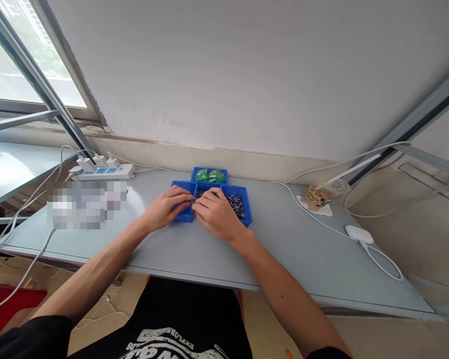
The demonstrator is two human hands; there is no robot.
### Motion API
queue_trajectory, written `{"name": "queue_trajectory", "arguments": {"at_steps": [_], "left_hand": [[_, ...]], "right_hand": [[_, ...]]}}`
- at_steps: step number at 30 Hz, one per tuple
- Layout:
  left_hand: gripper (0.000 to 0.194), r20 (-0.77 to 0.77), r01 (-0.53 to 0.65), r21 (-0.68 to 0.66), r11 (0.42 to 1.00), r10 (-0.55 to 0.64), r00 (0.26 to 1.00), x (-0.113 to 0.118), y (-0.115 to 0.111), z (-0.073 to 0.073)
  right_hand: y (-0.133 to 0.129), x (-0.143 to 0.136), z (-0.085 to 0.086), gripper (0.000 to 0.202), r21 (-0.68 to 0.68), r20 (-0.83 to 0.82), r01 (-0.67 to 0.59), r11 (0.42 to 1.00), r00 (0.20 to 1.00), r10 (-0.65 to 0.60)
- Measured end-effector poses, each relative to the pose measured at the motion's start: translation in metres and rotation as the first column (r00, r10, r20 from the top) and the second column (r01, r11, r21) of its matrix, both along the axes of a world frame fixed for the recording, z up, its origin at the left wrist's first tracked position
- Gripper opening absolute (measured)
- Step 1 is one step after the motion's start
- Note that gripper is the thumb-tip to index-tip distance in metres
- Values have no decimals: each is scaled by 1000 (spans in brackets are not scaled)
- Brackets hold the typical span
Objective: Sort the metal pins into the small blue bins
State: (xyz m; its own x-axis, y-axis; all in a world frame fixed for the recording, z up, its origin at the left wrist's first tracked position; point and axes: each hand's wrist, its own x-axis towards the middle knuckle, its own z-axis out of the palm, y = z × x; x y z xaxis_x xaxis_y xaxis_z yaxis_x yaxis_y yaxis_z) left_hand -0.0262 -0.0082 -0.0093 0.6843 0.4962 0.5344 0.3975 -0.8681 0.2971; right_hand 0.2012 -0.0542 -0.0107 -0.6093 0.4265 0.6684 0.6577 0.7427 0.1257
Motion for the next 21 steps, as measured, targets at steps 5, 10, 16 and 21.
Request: {"name": "queue_trajectory", "arguments": {"at_steps": [5, 10, 16, 21], "left_hand": [[27, 6, -7, 8, 1000, 7, 1000, 1, 0, 2], [26, 36, -4, 11, 1000, 4, 999, 0, -1, 4], [27, 10, 2, 4, 1000, -2, 1000, 1, -3, 3], [25, -4, -7, 7, 1000, 7, 1000, 1, -6, 6]], "right_hand": [[-2, 0, 2, 17, 9, -59, -5, 1000, 998, 6], [-3, -3, 3, 10, -22, -119, 69, 997, 990, -71], [-1, -2, 1, 14, -10, -82, 111, 994, 990, -112], [-3, -3, 3, 15, -11, -107, 105, 994, 989, -105]]}}
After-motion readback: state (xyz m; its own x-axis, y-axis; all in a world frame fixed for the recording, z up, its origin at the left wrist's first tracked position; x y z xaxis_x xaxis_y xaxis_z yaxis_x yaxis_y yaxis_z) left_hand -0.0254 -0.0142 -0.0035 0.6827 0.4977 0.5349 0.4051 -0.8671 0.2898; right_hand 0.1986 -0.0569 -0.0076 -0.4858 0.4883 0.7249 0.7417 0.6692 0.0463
